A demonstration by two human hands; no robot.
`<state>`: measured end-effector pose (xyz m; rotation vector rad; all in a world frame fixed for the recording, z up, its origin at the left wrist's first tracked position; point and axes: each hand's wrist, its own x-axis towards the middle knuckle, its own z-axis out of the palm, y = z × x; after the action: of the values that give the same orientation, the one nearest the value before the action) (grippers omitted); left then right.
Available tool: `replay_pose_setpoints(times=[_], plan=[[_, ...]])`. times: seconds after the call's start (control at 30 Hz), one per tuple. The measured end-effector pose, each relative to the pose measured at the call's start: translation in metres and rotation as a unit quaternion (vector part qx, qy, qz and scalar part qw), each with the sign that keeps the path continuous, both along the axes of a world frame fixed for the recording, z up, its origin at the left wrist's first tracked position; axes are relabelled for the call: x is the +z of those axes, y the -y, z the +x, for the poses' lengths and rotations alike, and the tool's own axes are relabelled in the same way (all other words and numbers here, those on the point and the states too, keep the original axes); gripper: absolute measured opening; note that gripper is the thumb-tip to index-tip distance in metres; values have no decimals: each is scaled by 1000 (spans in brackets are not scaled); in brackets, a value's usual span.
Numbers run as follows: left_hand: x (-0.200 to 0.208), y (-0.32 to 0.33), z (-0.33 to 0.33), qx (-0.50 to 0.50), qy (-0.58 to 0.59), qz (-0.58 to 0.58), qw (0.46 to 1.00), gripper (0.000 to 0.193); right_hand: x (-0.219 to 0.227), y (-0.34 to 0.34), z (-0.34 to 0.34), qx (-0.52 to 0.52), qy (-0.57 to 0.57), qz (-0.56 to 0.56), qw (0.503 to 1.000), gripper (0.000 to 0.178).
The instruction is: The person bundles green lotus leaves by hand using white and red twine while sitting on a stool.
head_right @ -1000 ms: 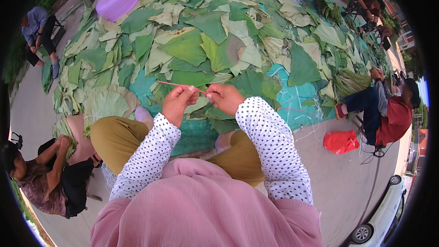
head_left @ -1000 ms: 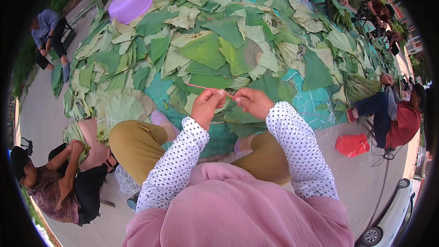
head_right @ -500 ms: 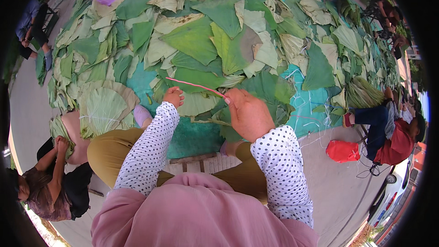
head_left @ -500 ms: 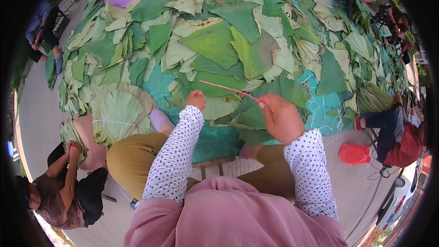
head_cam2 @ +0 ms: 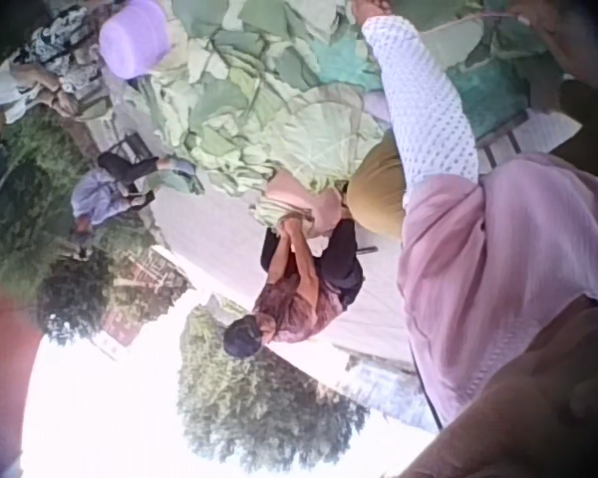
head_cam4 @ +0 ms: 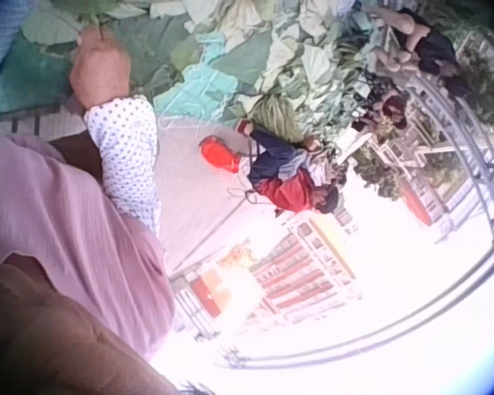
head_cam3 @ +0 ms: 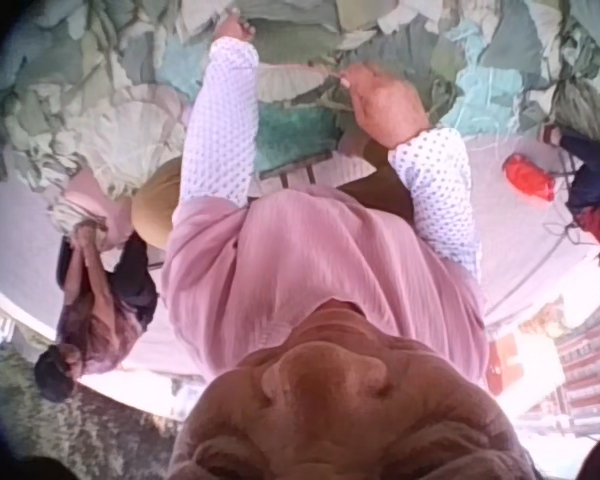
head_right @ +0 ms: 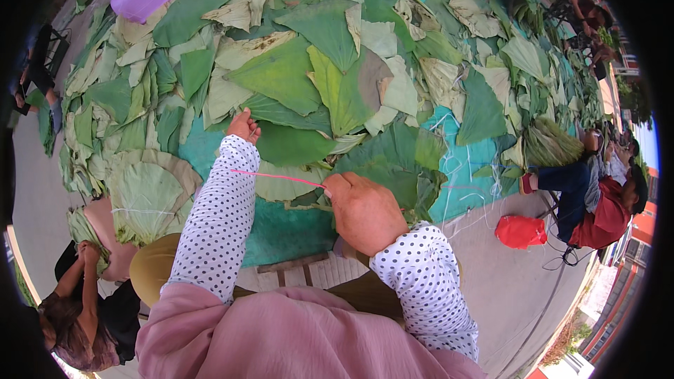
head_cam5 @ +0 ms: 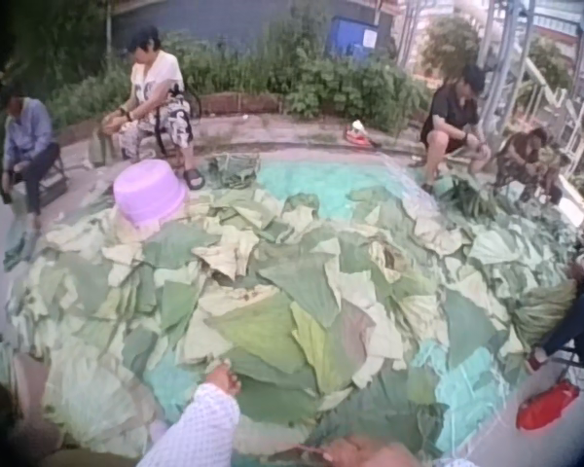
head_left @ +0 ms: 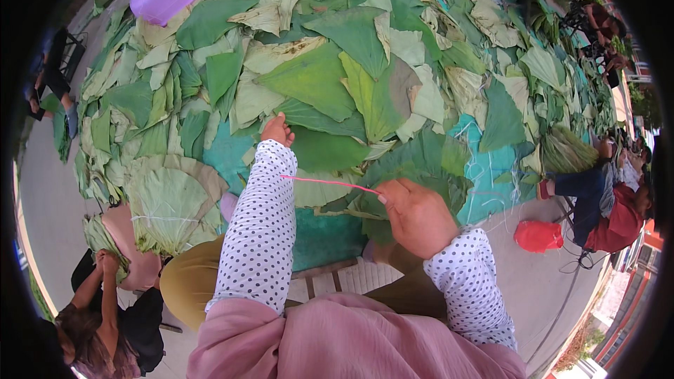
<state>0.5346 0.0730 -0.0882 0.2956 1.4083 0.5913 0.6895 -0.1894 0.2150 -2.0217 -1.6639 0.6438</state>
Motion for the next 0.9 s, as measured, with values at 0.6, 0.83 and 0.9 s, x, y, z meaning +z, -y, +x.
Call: replay_pose_setpoints(times=[0.6,0.83,0.9], plan=[[244,132,-65,-4,180,359,916,10,6,0,-2,-14,57,114,992,19],[256,138,-74,-35,117,377,918,13,5,-2,-6,7,57,92,994,20],[260,132,-59,-36,135,376,916,13,11,-3,4,14,64,102,993,21]])
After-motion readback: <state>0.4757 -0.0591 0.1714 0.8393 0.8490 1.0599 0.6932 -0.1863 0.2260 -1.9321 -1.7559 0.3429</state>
